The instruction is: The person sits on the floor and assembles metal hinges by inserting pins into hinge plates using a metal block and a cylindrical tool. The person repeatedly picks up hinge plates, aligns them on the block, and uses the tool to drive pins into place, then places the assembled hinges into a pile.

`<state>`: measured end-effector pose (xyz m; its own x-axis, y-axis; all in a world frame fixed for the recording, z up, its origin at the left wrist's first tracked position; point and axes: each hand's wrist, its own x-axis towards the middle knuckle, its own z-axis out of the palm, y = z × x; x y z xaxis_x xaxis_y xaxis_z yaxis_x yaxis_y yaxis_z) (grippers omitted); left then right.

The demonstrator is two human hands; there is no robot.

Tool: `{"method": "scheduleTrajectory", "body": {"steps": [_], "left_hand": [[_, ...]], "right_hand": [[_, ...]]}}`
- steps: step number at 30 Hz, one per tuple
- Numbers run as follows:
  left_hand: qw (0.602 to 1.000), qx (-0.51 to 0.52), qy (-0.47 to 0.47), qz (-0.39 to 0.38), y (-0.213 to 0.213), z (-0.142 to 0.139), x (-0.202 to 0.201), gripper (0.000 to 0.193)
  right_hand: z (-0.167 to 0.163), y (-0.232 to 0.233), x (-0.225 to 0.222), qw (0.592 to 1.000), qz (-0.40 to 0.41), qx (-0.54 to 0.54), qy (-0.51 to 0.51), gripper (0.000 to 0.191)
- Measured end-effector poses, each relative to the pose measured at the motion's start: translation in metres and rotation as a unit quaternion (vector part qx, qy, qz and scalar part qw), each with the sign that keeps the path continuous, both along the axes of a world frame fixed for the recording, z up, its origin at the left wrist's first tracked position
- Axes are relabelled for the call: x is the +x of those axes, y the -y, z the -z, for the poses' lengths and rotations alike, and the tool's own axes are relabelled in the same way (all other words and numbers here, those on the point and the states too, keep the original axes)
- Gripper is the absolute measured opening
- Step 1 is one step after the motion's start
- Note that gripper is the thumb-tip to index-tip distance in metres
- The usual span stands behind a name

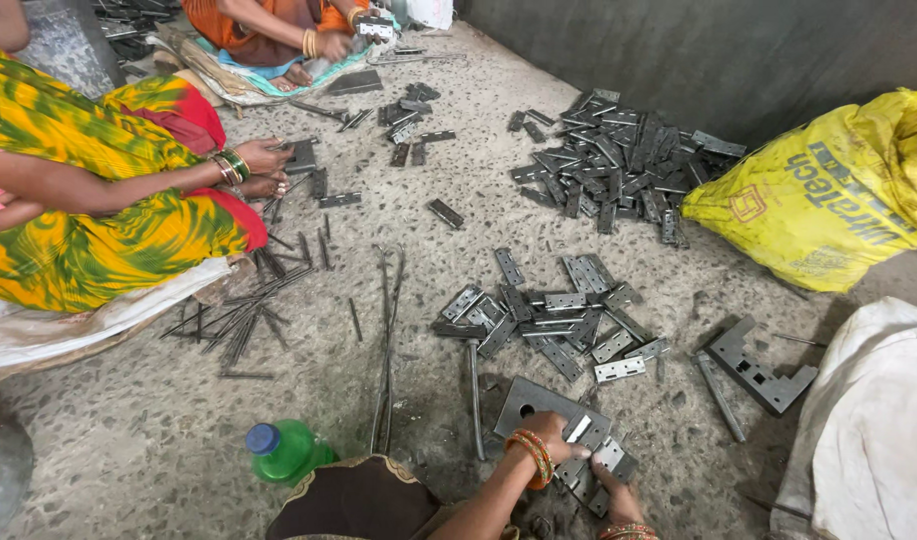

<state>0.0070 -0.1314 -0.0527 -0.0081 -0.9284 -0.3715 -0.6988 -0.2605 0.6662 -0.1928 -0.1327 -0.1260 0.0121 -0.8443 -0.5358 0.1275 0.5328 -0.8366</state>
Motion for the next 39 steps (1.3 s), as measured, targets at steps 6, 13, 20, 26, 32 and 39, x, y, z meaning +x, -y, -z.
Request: {"method": "scheduleTrajectory", "body": {"steps": [6,13,20,26,32,39], "left_hand": [[0.99,-0.139,-0.017,-0.02,-0.02,-0.047,-0.007,0.064],[0.973,-0.221,-0.061,0.037,-0.078,-0.107,-0.015,0.051],[0.924,-0.154,-0.344,0.067,-0.139,-0.097,-0.013,0.037],[0.865,-0.083,-0.494,-0.04,-0.153,-0.047,-0.008,0.053],[0.775,0.018,-0.577,-0.256,-0.136,-0.022,0.004,0.046],[0.797,0.046,-0.567,-0.205,-0.131,0.005,0.029,0.055]], "right_hand": [[-0.04,-0.036,0.01,0.955,0.06,0.028,0.29,0.04],[-0.124,-0.107,0.004,0.968,0.119,0.033,0.216,0.035],[-0.171,-0.178,-0.02,0.929,0.173,-0.05,0.323,0.034],[-0.188,-0.211,-0.06,0.911,0.233,-0.086,0.329,0.034],[-0.218,-0.232,-0.127,0.882,0.318,-0.198,0.287,0.037],[-0.262,-0.267,-0.222,0.759,0.445,-0.391,0.269,0.036]]}}
